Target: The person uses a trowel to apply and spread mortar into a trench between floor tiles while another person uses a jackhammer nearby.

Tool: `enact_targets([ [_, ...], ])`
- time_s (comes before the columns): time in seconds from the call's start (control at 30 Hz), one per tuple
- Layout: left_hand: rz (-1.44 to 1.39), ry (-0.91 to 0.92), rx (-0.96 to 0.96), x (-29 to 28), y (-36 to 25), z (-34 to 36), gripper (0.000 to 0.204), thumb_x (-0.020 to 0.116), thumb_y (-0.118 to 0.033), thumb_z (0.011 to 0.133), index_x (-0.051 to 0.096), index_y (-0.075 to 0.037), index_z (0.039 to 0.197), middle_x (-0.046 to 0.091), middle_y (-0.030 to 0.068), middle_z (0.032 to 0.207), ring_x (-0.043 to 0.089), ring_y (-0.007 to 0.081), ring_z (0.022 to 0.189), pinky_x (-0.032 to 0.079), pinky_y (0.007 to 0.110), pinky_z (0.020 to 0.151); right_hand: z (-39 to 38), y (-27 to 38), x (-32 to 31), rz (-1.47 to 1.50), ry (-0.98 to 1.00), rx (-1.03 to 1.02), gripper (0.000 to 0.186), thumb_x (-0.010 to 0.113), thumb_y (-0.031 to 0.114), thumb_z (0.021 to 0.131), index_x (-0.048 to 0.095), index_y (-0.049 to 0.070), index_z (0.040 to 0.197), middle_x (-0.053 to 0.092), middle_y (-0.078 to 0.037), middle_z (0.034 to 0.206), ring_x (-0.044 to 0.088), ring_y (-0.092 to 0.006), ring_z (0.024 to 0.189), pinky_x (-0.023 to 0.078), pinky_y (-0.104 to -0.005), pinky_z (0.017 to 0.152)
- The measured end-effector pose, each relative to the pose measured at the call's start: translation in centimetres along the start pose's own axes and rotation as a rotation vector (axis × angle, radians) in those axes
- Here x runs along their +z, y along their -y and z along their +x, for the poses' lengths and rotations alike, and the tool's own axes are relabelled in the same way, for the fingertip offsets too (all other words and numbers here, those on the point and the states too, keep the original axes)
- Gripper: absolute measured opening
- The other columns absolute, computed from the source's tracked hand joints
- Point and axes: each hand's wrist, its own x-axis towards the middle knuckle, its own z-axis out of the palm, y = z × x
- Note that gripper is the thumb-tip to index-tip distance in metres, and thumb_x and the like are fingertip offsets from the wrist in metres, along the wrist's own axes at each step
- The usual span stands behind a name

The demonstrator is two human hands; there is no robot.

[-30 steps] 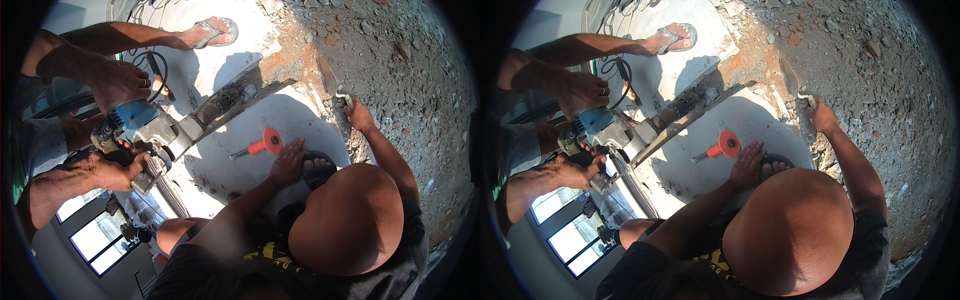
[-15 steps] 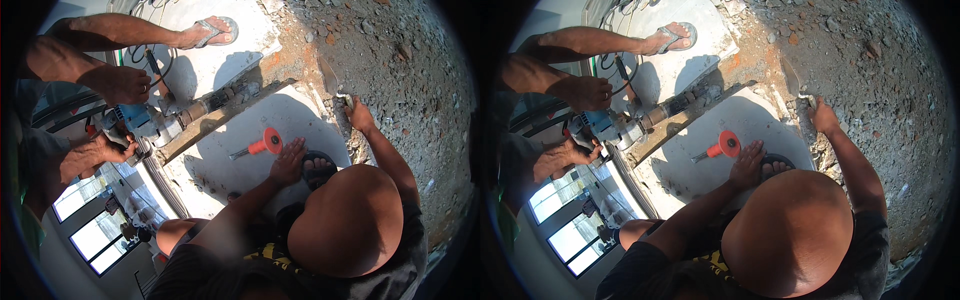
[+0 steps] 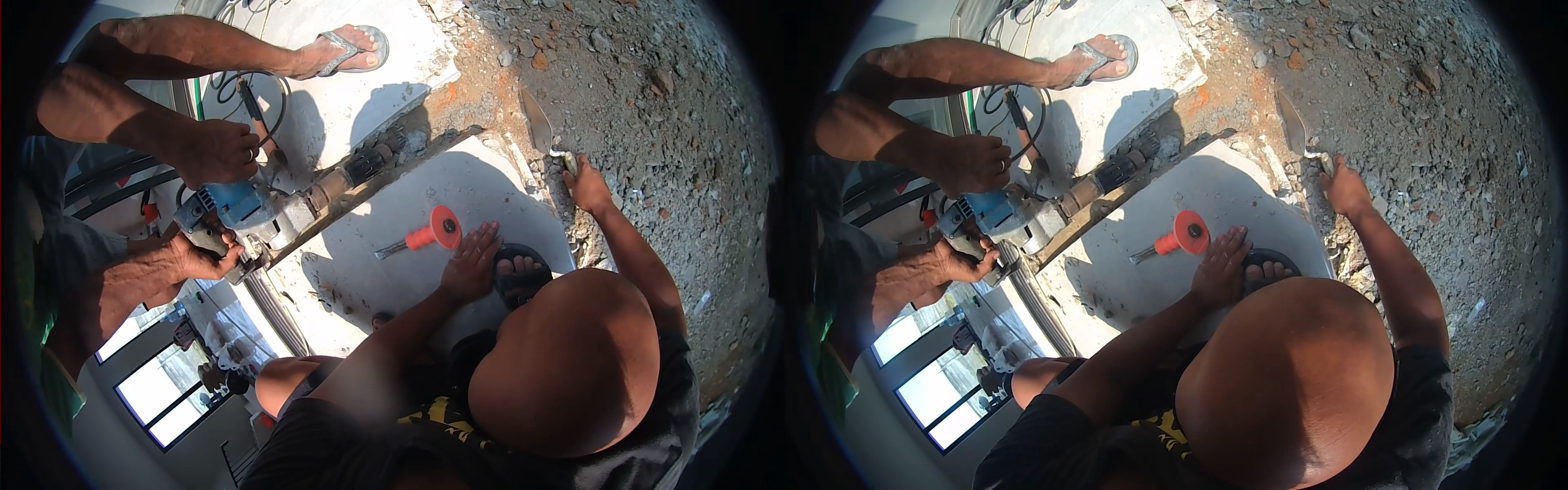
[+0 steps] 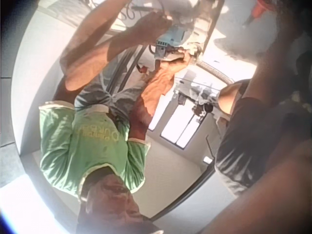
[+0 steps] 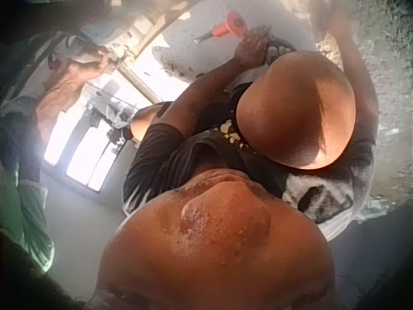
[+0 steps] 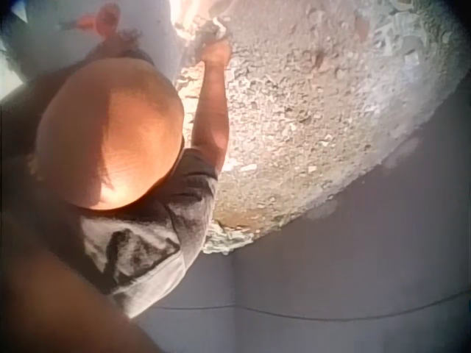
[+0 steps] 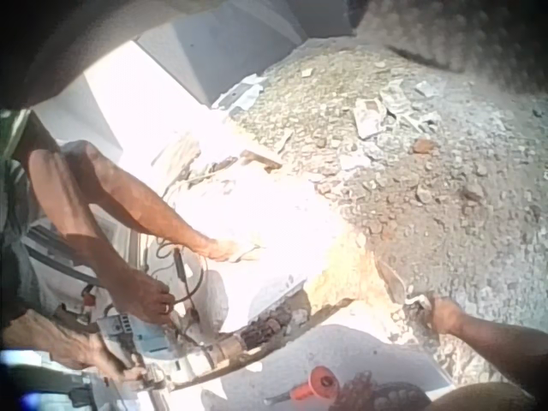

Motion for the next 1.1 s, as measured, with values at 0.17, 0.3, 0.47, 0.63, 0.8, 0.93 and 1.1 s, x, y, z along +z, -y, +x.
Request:
enact_targets([
  [0.17, 0.011, 0.005, -0.005, 0.24, 0.01, -0.15, 0.049, 0.054, -0.007, 0.091, 0.051, 0.002, 0.139, 0.044, 0.0227, 0.155, 0.043, 0.0374, 0.145, 0.030, 0.051, 0.121, 0.05, -0.06, 0.12, 0.002, -0.003, -0.004, 0.069, 0.058, 0.034, 0.098, 0.034, -0.003, 0.151, 0.064, -0.036, 0.121, 0.061, -0.0473, 0.118, 0.047, -0.0488, 0.105],
  [0.3, 0.004, 0.012, -0.014, 0.29, 0.00, -0.18, 0.048, 0.053, -0.008, 0.092, 0.051, 0.001, 0.139, 0.044, 0.0217, 0.155, 0.042, 0.0366, 0.146, 0.029, 0.050, 0.122, 0.20, -0.41, 0.21, 0.017, -0.017, -0.017, 0.069, 0.058, 0.034, 0.098, 0.034, -0.005, 0.150, 0.063, -0.037, 0.121, 0.061, -0.0474, 0.118, 0.047, -0.0489, 0.105],
  [0.47, -0.008, 0.014, -0.012, 0.35, 0.21, -0.26, 0.049, 0.054, -0.007, 0.091, 0.049, 0.000, 0.140, 0.043, 0.0223, 0.156, 0.042, 0.0380, 0.146, 0.030, 0.053, 0.120, 0.14, -0.10, -0.04, 0.018, 0.007, -0.012, 0.069, 0.058, 0.034, 0.099, 0.034, -0.006, 0.150, 0.063, -0.037, 0.121, 0.061, -0.0473, 0.118, 0.047, -0.0487, 0.104],
  [0.63, -0.019, -0.008, -0.001, 0.36, 0.08, -0.15, 0.052, 0.056, -0.006, 0.089, 0.048, -0.002, 0.141, 0.043, 0.0229, 0.156, 0.043, 0.0396, 0.145, 0.032, 0.056, 0.118, 0.17, -0.36, 0.10, 0.006, -0.013, -0.029, 0.068, 0.058, 0.033, 0.099, 0.034, -0.005, 0.150, 0.063, -0.036, 0.122, 0.061, -0.0470, 0.118, 0.048, -0.0483, 0.104],
  [0.8, -0.005, -0.017, 0.009, 0.31, 0.19, -0.09, 0.051, 0.056, -0.005, 0.089, 0.049, -0.001, 0.140, 0.044, 0.0235, 0.155, 0.044, 0.0402, 0.143, 0.033, 0.055, 0.118, 0.36, -0.52, 0.34, 0.004, -0.021, -0.037, 0.068, 0.058, 0.033, 0.099, 0.034, -0.005, 0.150, 0.063, -0.036, 0.122, 0.061, -0.0469, 0.119, 0.047, -0.0482, 0.105],
  [0.93, -0.018, -0.014, 0.006, 0.21, 0.14, 0.00, 0.051, 0.056, -0.005, 0.089, 0.049, 0.000, 0.139, 0.044, 0.0240, 0.155, 0.044, 0.0409, 0.143, 0.033, 0.055, 0.118, 0.39, -0.46, 0.20, 0.000, 0.001, -0.021, 0.068, 0.058, 0.034, 0.099, 0.034, -0.004, 0.151, 0.063, -0.036, 0.122, 0.061, -0.0468, 0.119, 0.047, -0.0480, 0.105],
  [1.1, -0.024, -0.020, 0.005, 0.22, 0.09, 0.02, 0.050, 0.056, -0.005, 0.089, 0.050, 0.000, 0.138, 0.045, 0.0244, 0.154, 0.045, 0.0412, 0.142, 0.033, 0.055, 0.118, 0.27, -0.39, 0.17, 0.003, -0.007, -0.017, 0.069, 0.057, 0.035, 0.099, 0.034, -0.003, 0.151, 0.063, -0.037, 0.122, 0.062, -0.0472, 0.119, 0.047, -0.0482, 0.105],
])
